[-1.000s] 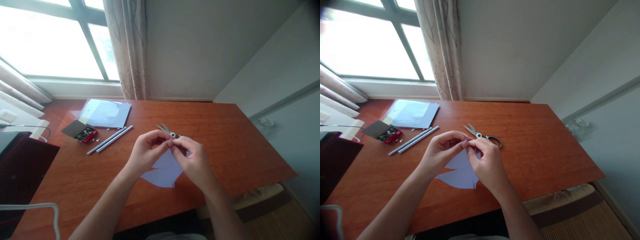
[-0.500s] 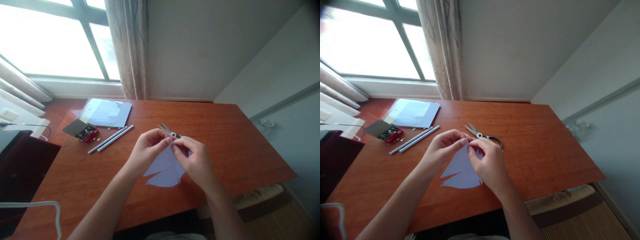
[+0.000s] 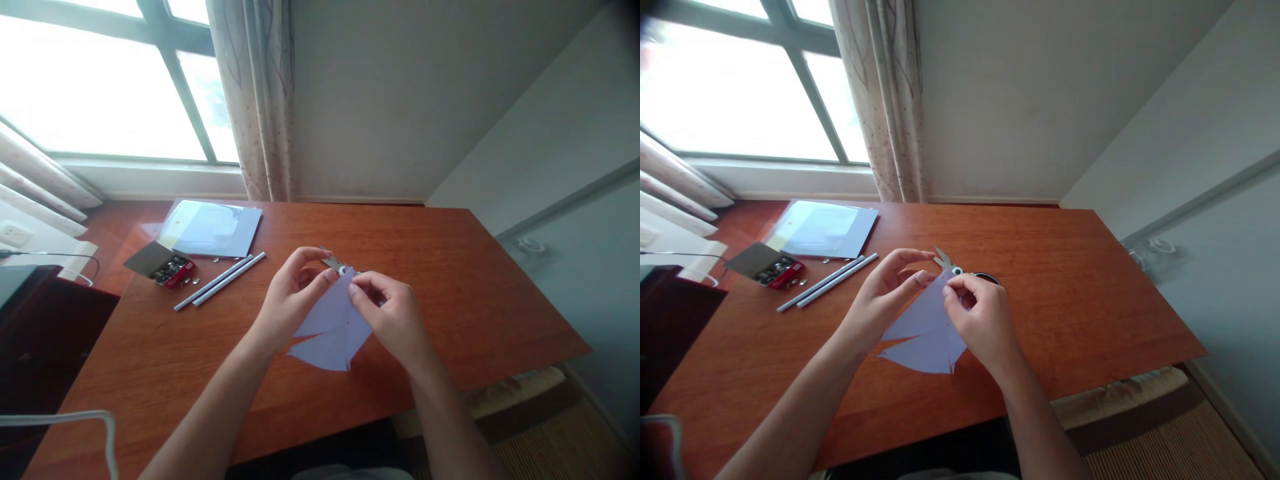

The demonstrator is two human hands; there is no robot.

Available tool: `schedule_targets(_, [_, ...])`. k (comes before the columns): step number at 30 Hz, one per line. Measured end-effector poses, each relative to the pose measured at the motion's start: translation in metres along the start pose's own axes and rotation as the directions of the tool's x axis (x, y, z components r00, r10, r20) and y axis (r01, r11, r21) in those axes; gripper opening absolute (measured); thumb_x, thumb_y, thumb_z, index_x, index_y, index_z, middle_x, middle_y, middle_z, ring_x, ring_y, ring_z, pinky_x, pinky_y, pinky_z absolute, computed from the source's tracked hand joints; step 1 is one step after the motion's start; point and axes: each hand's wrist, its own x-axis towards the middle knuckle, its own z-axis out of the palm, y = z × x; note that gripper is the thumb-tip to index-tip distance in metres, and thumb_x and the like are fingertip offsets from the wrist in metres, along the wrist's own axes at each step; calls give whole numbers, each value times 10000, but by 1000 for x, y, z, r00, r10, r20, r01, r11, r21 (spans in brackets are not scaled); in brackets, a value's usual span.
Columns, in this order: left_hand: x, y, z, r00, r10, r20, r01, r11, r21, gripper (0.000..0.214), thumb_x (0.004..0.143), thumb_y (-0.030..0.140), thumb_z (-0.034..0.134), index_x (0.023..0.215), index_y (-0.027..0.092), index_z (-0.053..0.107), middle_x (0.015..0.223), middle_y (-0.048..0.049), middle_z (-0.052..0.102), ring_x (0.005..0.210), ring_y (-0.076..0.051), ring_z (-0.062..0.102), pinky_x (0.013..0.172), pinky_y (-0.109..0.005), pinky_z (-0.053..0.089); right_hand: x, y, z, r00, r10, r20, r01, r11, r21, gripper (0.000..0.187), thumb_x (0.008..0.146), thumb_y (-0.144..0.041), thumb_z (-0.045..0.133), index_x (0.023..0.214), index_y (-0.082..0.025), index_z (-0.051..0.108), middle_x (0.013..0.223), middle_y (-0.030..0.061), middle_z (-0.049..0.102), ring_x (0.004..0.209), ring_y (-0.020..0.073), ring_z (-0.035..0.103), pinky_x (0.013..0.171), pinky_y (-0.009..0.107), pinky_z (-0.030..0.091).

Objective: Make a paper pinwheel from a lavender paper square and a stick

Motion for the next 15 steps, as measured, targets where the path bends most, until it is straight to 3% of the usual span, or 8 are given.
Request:
schedule_targets(6, [2,0,-6,974,-30,223,-3,989,145,265,857,391,731,885,131,694,810,-32,651,736,-147,576,664,-236,464,10,9,-11,999,44,-1,-44,995,92,212,898,-325,617,736,-194,657,660,3,666,599,157,589,554,266,423])
schedule_targets(15, [5,-13,-7,963,-57,264,8,983,183,286,886,409,685,809,136,655,727,1,574,669,-125,511,591,-216,401,10,15,-16,999,-17,-46,21,996,82,176,891,-367,675,912,-197,716,828,39,727,708,181,639,631,283,485])
